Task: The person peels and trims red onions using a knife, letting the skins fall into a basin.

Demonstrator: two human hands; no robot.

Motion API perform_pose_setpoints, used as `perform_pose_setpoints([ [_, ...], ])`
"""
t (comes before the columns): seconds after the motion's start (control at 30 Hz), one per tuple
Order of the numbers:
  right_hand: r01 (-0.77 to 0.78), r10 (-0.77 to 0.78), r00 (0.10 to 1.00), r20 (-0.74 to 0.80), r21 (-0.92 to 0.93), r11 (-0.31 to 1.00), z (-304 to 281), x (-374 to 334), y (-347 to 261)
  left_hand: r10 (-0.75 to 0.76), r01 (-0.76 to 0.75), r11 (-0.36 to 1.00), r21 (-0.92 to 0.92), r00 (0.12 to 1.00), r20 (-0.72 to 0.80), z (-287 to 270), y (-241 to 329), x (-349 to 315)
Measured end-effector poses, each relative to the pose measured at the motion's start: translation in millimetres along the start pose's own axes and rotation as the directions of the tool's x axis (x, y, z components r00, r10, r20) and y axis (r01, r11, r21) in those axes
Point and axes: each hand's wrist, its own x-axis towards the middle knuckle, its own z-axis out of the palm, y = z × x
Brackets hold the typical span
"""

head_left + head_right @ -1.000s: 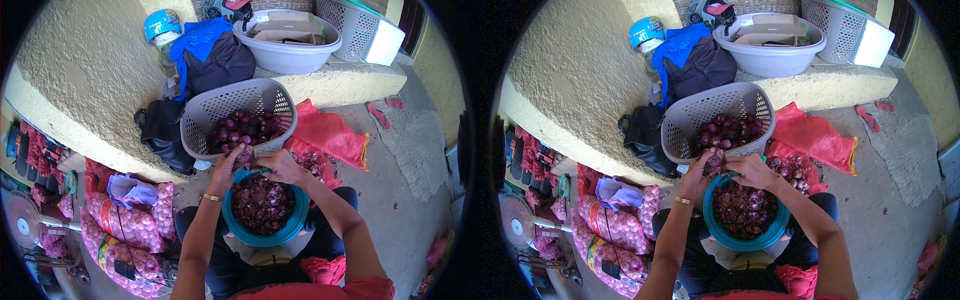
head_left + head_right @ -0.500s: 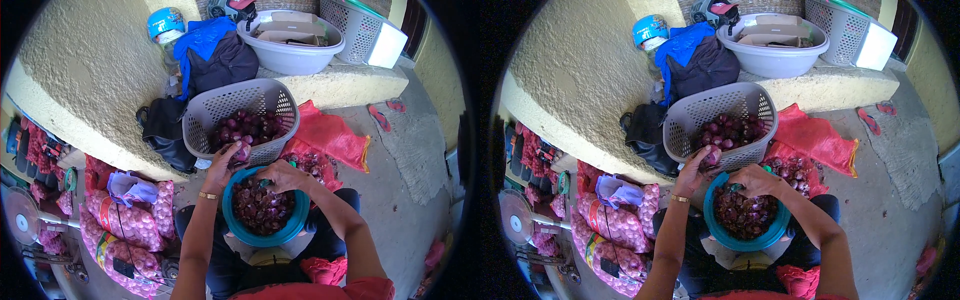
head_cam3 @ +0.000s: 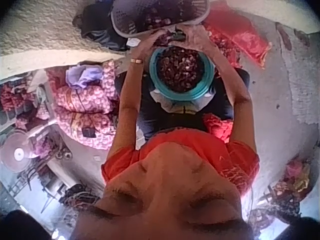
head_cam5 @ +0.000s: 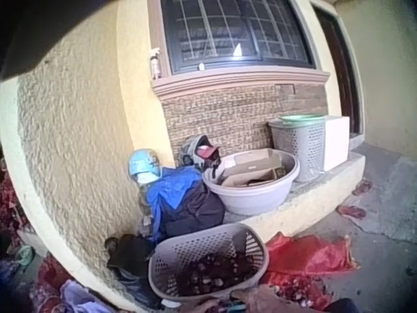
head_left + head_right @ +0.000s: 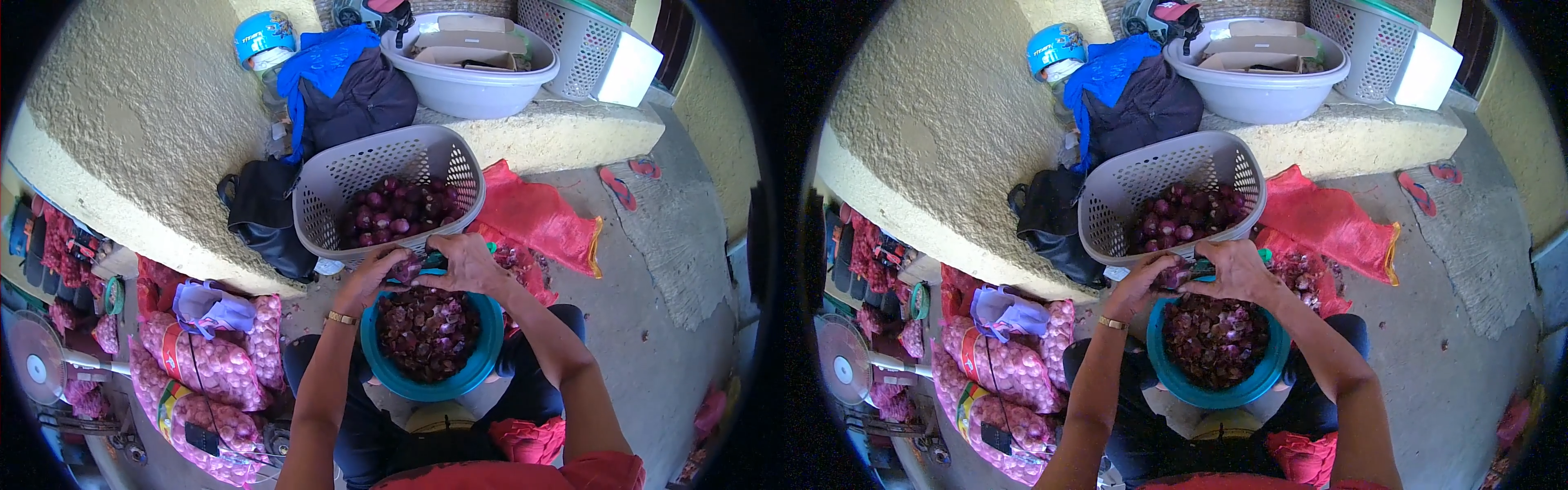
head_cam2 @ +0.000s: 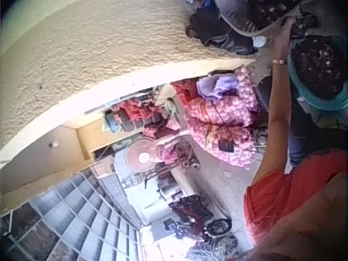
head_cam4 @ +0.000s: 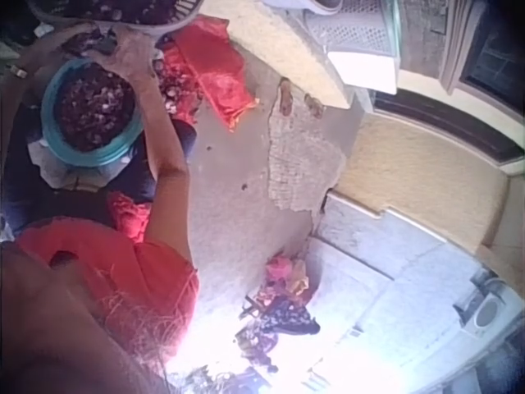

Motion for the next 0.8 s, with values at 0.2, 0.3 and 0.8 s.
perform_pose_setpoints([
  [0.2,0.113,-0.114,0.991,-0.075,-0.008,0.994,0.4,1.4,2.3,-0.042,0.043,0.998,0.051,0.999,-0.005,5.8,1.9,0.7],
  [0.3,0.005,-0.004,0.998,0.064,-0.015,1.0,-4.9,1.9,-2.9,-0.041,0.043,0.995,0.086,0.999,-0.017,7.3,1.7,0.3],
  [0.8,0.062,-0.073,0.99,0.119,0.091,0.994,1.6,-0.2,5.3,-0.016,0.021,0.976,0.215,1.0,-0.023,11.6,7.2,-5.2],
])
